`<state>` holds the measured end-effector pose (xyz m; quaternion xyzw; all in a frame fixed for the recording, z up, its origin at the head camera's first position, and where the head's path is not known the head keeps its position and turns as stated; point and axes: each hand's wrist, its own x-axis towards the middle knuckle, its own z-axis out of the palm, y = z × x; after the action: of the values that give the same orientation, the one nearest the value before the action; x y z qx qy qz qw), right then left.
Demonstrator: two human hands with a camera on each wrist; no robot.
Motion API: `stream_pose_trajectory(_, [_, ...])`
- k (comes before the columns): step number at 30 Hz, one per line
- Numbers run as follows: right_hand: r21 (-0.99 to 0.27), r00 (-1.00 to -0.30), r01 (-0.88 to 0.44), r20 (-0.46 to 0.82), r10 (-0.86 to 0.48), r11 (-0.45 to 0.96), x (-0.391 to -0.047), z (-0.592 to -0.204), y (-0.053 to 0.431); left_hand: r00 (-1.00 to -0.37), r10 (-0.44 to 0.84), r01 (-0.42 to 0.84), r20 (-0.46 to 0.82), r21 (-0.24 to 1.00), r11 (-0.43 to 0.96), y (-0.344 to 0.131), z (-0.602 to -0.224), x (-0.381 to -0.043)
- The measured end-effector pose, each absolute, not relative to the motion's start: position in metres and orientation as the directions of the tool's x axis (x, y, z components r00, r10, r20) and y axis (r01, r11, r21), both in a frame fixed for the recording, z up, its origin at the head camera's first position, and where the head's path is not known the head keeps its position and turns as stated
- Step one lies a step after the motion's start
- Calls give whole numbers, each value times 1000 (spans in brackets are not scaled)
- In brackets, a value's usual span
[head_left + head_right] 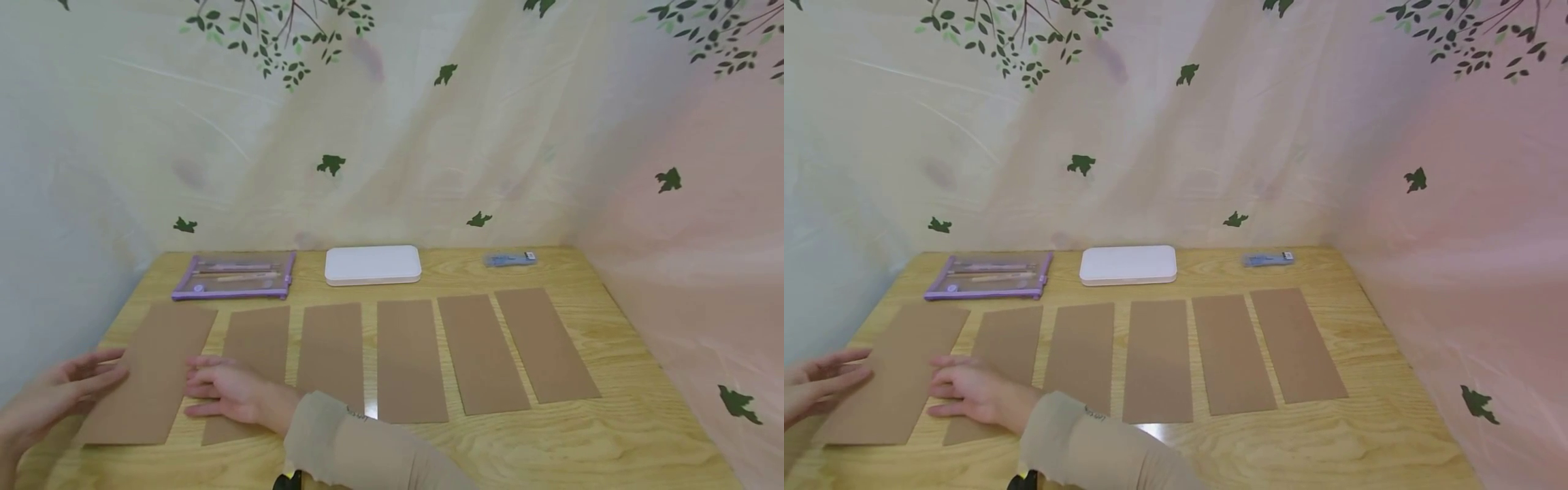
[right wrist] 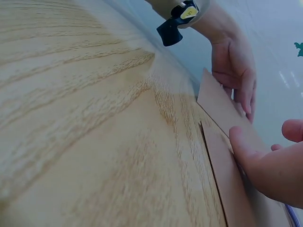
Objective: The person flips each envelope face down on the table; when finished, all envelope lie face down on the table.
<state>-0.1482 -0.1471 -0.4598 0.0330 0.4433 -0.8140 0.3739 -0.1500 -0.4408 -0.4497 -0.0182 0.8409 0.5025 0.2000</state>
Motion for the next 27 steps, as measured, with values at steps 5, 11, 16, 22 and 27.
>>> stream_pose_trajectory(5, [-689, -718, 642, -386, -579, -337, -151, -464, -148, -922, 151, -203, -358, 776, 597, -440, -451, -153])
stream_pose_trajectory(11, [-660, -710, 656, -378, -594, -365, -155, -468, -147, -921, 149, -198, -361, 761, 618, -440, -453, -154])
stream_pose_trajectory(16, [-606, -697, 685, -382, -607, -404, -159, -472, -145, -920, 131, -199, -370, 727, 658, -440, -453, -154])
stream_pose_trajectory(22, [-530, -690, 710, -393, -607, -464, -161, -475, -144, -916, 162, -188, -367, 749, 635, -438, -455, -153])
stream_pose_trajectory(27, [-517, -699, 704, -385, -602, -487, -161, -476, -146, -900, 160, -243, -405, 772, 587, -437, -455, -153])
